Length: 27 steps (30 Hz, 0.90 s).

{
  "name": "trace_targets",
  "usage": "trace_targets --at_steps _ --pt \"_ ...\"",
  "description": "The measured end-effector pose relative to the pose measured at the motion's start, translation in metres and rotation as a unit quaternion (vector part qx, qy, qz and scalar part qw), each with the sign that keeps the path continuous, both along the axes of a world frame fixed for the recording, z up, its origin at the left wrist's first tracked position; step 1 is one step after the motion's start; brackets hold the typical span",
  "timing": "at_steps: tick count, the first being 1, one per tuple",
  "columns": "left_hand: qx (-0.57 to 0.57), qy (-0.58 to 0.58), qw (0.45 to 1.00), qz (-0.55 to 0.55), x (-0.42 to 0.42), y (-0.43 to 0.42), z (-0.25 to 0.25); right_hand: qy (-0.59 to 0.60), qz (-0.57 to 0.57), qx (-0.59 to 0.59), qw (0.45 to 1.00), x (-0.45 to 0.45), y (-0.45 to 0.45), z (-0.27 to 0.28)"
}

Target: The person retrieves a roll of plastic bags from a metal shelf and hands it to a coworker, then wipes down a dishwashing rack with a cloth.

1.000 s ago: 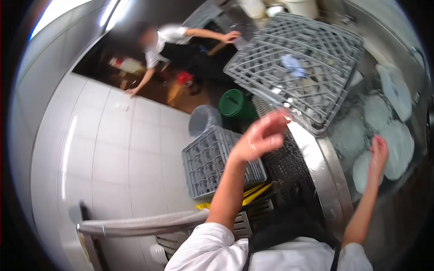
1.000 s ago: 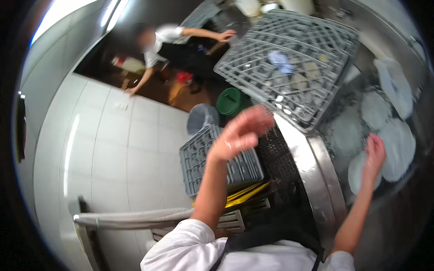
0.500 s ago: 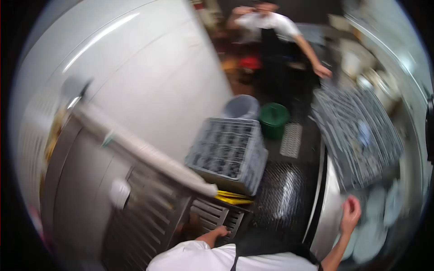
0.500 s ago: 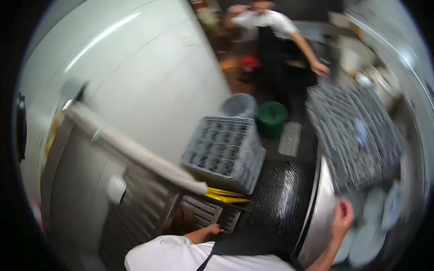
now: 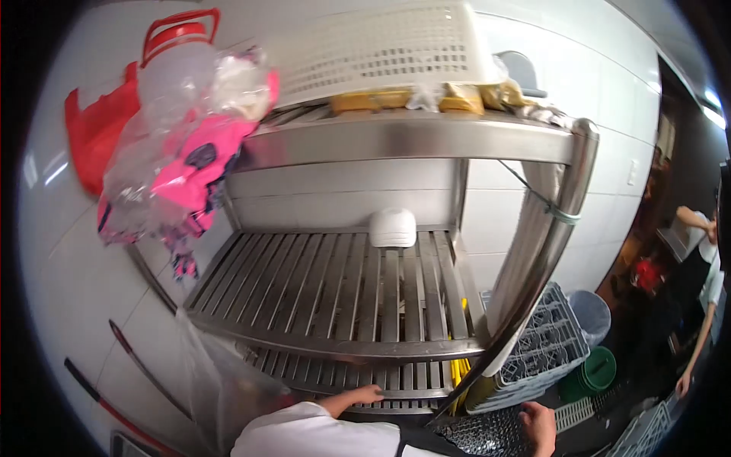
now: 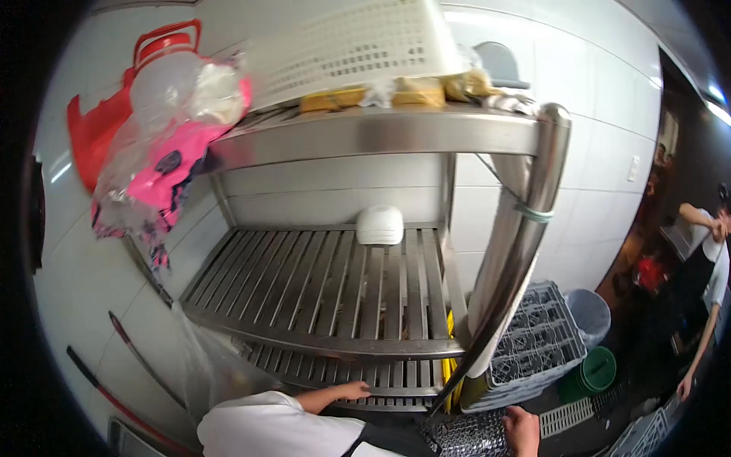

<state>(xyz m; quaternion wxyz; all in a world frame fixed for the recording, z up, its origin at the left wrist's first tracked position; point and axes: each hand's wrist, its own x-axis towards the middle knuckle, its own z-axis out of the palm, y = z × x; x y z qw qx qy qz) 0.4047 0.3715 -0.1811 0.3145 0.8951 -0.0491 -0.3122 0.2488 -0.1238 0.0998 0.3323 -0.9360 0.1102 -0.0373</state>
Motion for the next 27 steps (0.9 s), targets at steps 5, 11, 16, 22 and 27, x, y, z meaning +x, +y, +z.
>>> trace_targets --at_steps 5,11,16,22,27 --pt "0.079 0.066 0.991 -0.090 -0.043 0.074 0.117 0.039 0.124 0.021 0.991 0.053 0.033 0.040" --pt "-0.061 -0.353 0.911 0.204 -0.116 0.097 0.446 0.071 0.172 0.028 0.982 0.066 0.032 0.047" --pt "-0.027 -0.750 0.597 0.282 -0.122 0.096 0.573 0.084 0.156 0.030 0.984 0.059 0.017 0.032" --pt "0.159 -0.840 0.464 0.230 -0.076 0.072 0.693 0.080 0.123 0.035 0.989 0.042 0.002 0.034" --pt "0.253 -0.770 0.534 0.241 -0.009 0.093 0.767 0.098 0.105 0.051 0.988 0.031 -0.009 0.037"
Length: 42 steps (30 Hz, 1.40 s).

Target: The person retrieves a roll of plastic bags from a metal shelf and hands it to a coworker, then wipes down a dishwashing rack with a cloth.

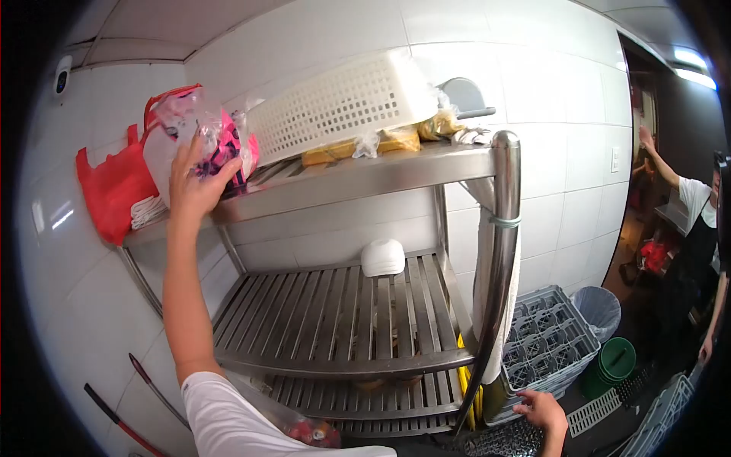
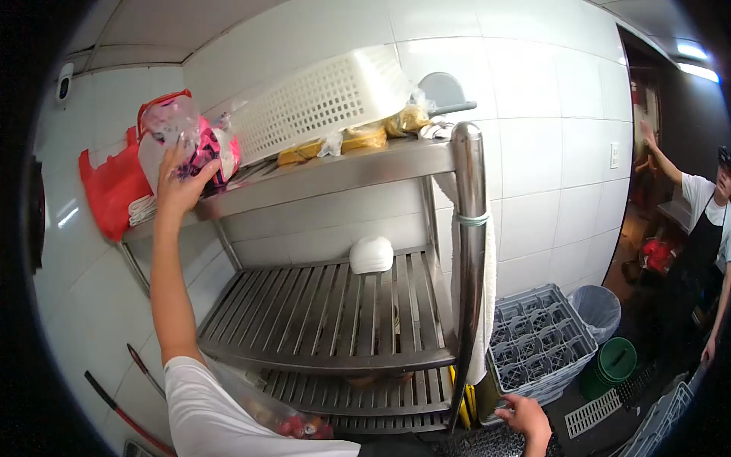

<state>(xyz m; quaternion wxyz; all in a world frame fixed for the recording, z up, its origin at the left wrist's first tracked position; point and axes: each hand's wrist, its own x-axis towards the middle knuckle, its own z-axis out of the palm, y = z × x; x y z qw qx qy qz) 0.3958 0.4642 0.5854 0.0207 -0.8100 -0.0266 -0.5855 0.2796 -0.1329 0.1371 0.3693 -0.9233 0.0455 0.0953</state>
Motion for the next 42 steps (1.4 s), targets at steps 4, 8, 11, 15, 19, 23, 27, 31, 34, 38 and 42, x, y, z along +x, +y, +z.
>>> trace_targets --at_steps 4,8,11,15,19,23,27,31,34,38,42 --pt "-0.069 0.244 0.964 0.084 0.014 -0.003 0.038 0.018 -0.004 -0.008 1.000 -0.008 -0.009 -0.001" --pt "-0.016 0.376 0.906 0.194 0.040 0.028 0.051 0.011 -0.012 -0.008 1.000 -0.007 -0.020 -0.001" --pt "-0.008 0.392 0.902 0.179 0.041 0.032 0.052 0.018 0.004 0.013 1.000 0.004 -0.025 0.024" --pt "0.200 0.431 0.869 0.139 0.061 0.063 0.055 -0.088 0.083 0.007 0.993 0.021 -0.021 0.086" --pt "0.221 0.361 0.872 0.246 0.067 0.063 0.068 -0.287 0.185 0.014 0.940 0.040 -0.010 0.203" --pt "-0.023 0.207 0.960 0.188 0.061 0.061 0.083 -0.478 0.206 -0.120 0.845 0.042 0.011 0.305" --pt "-0.062 0.069 0.983 0.158 0.061 0.062 0.087 -0.629 0.252 -0.197 0.708 0.059 0.077 0.391" --pt "0.022 0.064 0.981 0.180 0.084 0.100 0.082 -0.670 0.289 -0.256 0.635 0.083 0.145 0.438" --pt "-0.049 0.088 0.984 0.144 0.070 0.079 0.078 -0.642 0.330 -0.285 0.630 0.103 0.187 0.463" --pt "-0.067 0.179 0.973 0.126 0.075 0.059 0.070 -0.553 0.396 -0.196 0.706 0.112 0.286 0.483" --pt "-0.062 0.289 0.950 0.097 0.085 0.078 0.074 -0.539 0.465 -0.148 0.687 0.140 0.403 0.489"
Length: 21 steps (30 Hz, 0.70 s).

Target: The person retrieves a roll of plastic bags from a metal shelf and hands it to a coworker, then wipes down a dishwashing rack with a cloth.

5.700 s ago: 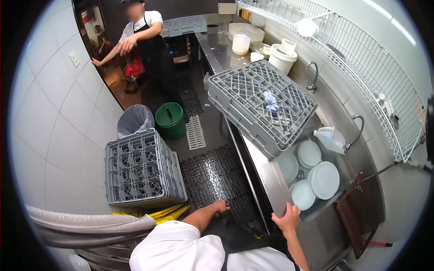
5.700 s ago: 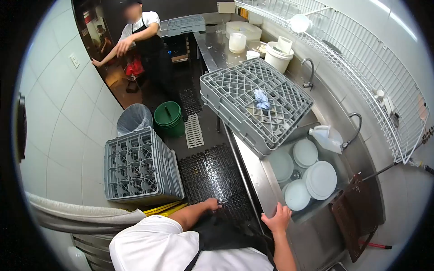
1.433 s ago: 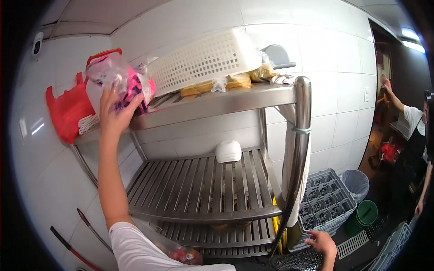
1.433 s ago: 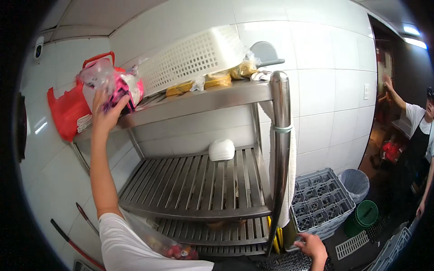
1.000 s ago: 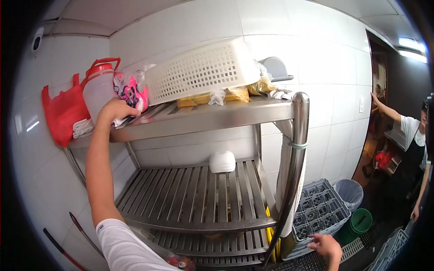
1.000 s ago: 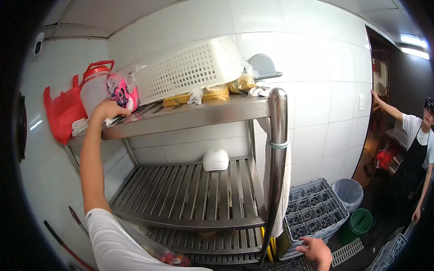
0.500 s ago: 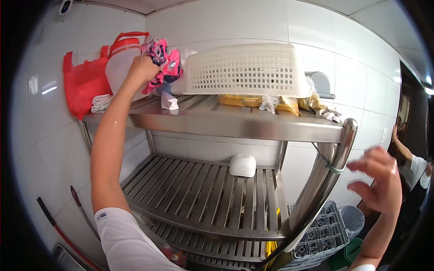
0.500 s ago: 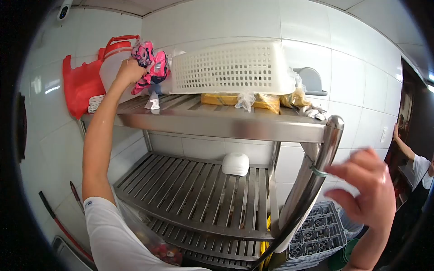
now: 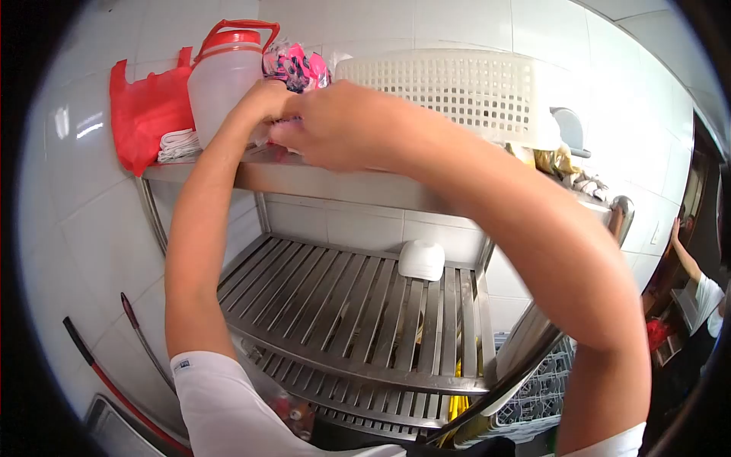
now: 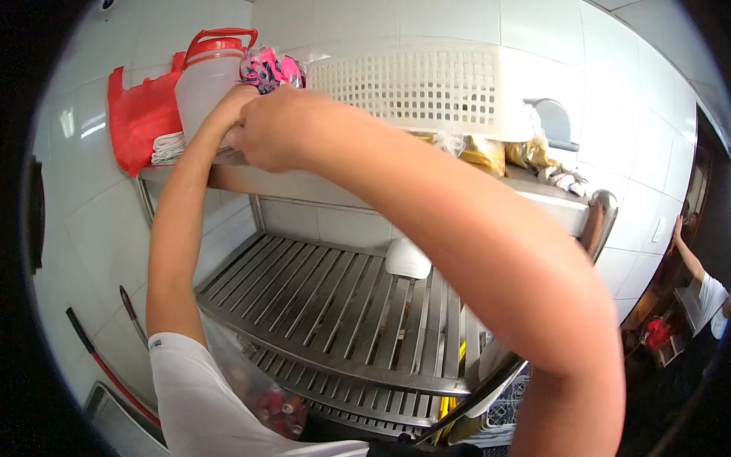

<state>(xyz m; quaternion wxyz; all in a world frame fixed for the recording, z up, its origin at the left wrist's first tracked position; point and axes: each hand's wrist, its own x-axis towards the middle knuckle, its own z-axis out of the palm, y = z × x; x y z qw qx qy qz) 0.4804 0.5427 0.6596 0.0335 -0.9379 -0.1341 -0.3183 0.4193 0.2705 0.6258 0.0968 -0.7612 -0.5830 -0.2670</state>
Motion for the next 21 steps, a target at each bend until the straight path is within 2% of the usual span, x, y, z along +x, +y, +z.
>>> trace_targets --at_steps 2,3,4,5,7,9,11,13,14,15,17,18,20,21 --pt "-0.014 -0.061 0.998 -0.026 -0.007 -0.006 -0.011 0.110 -0.068 -0.005 0.992 0.007 0.036 0.001" --pt "-0.023 -0.090 0.995 -0.036 -0.014 -0.008 -0.017 0.034 -0.092 -0.024 0.995 0.023 0.043 -0.002" --pt "-0.041 -0.021 0.998 -0.043 -0.022 -0.007 -0.014 -0.041 -0.112 -0.043 0.992 0.039 0.049 -0.006" --pt "-0.109 -0.018 0.991 -0.072 -0.026 -0.004 -0.019 -0.118 -0.130 -0.062 0.982 0.050 0.053 -0.006" --pt "-0.244 -0.014 0.960 -0.135 -0.033 -0.002 -0.030 -0.145 -0.172 -0.087 0.971 0.057 0.040 0.002" --pt "-0.246 -0.020 0.953 -0.177 -0.063 -0.023 -0.040 -0.030 -0.146 0.011 0.989 0.052 0.006 0.012" --pt "-0.220 -0.034 0.948 -0.229 -0.075 -0.026 -0.044 0.009 -0.186 0.099 0.977 0.041 -0.036 0.024" --pt "-0.061 -0.187 0.979 -0.055 -0.082 -0.032 -0.058 0.054 -0.178 0.179 0.966 0.021 -0.099 0.038" --pt "-0.095 -0.216 0.969 -0.070 -0.095 -0.047 -0.065 0.038 -0.169 0.250 0.953 0.024 -0.146 0.038" --pt "-0.130 -0.243 0.958 -0.086 -0.103 -0.060 -0.075 0.019 -0.161 0.320 0.934 0.029 -0.208 0.034" --pt "-0.076 -0.411 0.899 -0.133 -0.088 -0.037 -0.111 -0.032 -0.142 0.446 0.883 0.018 -0.310 0.027" --pt "-0.070 -0.460 0.866 -0.182 -0.098 -0.055 -0.127 -0.056 -0.145 0.497 0.854 0.001 -0.358 0.013" --pt "-0.026 -0.562 0.795 -0.226 -0.124 -0.080 -0.173 -0.083 -0.178 0.610 0.768 -0.045 -0.463 -0.053" --pt "-0.048 -0.566 0.770 -0.291 -0.138 -0.092 -0.204 -0.090 -0.202 0.665 0.713 -0.073 -0.513 -0.101"
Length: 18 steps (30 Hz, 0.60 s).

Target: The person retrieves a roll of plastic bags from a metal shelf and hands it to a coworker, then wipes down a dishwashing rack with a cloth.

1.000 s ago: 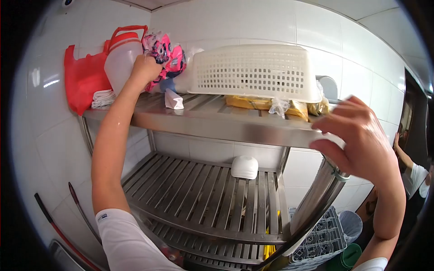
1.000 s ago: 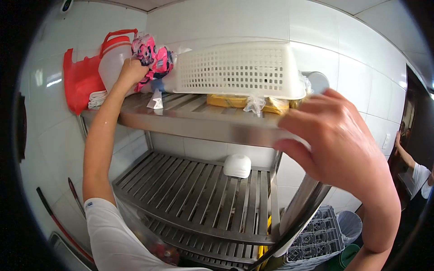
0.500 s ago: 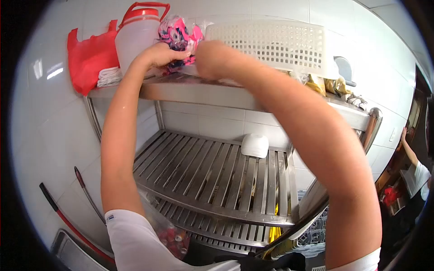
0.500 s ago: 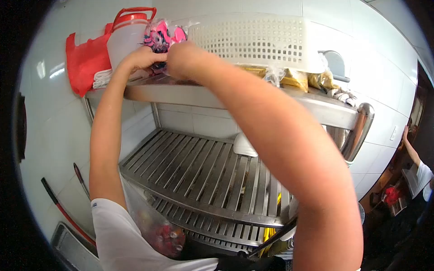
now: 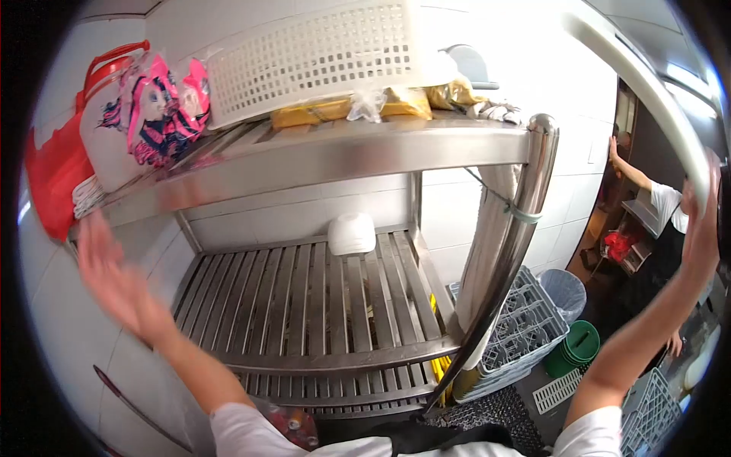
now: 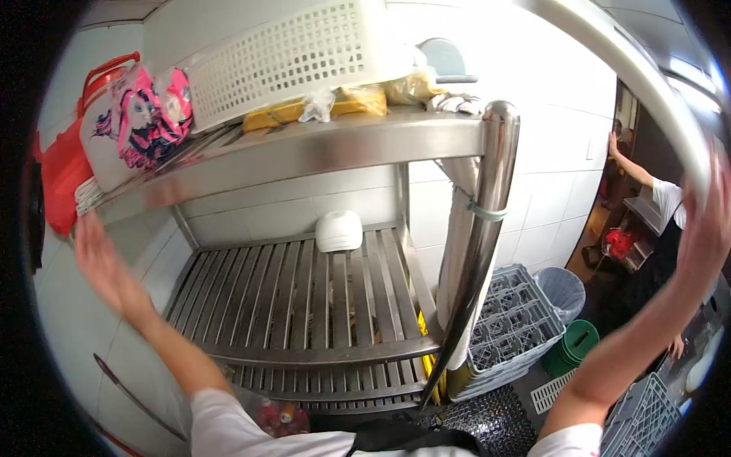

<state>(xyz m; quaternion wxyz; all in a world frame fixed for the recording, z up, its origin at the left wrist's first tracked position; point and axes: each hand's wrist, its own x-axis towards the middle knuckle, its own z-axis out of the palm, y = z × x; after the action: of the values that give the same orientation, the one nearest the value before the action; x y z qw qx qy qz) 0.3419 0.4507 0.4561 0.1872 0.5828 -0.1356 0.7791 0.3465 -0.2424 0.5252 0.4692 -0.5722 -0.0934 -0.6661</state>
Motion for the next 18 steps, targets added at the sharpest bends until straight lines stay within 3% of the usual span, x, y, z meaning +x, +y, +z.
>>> trace_targets --at_steps 1,2,3,4,5,6,7,8,10,11,13,14,18 --pt "-0.052 -0.002 0.985 -0.167 -0.009 0.017 -0.050 0.007 -0.024 0.087 0.996 -0.025 -0.044 -0.057" --pt "0.017 0.047 0.953 -0.298 -0.021 -0.005 -0.082 0.024 -0.036 0.175 0.984 -0.046 -0.076 -0.117" --pt "0.063 0.168 0.895 -0.407 -0.031 -0.026 -0.105 0.060 -0.043 0.257 0.964 -0.061 -0.098 -0.181" --pt "0.080 0.294 0.819 -0.487 -0.041 -0.046 -0.128 0.052 0.013 0.264 0.963 -0.063 -0.113 -0.260" --pt "0.084 0.481 0.647 -0.586 -0.034 -0.050 -0.144 0.114 0.030 0.406 0.906 -0.067 -0.103 -0.314" --pt "0.011 0.631 0.565 -0.532 -0.033 -0.067 -0.169 0.188 -0.012 0.517 0.835 -0.075 -0.088 -0.372" --pt "-0.014 0.704 0.514 -0.490 -0.022 -0.089 -0.201 0.225 -0.042 0.539 0.810 -0.079 -0.093 -0.462" --pt "-0.031 0.772 0.460 -0.437 -0.008 -0.110 -0.236 0.246 -0.049 0.604 0.757 -0.079 -0.067 -0.518" --pt "0.161 0.844 0.415 -0.300 0.006 -0.129 -0.284 0.201 0.059 0.714 0.669 -0.100 -0.042 -0.651" --pt "0.169 0.889 0.342 -0.253 0.011 -0.132 -0.309 0.235 -0.017 0.742 0.627 -0.104 -0.027 -0.685" --pt "0.169 0.948 0.219 -0.157 0.017 -0.123 -0.371 0.219 -0.068 0.778 0.584 -0.120 0.005 -0.702" --pt "0.166 0.957 0.195 -0.138 0.015 -0.112 -0.397 0.221 -0.100 0.777 0.580 -0.119 0.008 -0.717" --pt "0.096 0.972 0.180 -0.118 -0.007 -0.066 -0.472 0.180 -0.126 0.812 0.541 -0.137 0.010 -0.738"
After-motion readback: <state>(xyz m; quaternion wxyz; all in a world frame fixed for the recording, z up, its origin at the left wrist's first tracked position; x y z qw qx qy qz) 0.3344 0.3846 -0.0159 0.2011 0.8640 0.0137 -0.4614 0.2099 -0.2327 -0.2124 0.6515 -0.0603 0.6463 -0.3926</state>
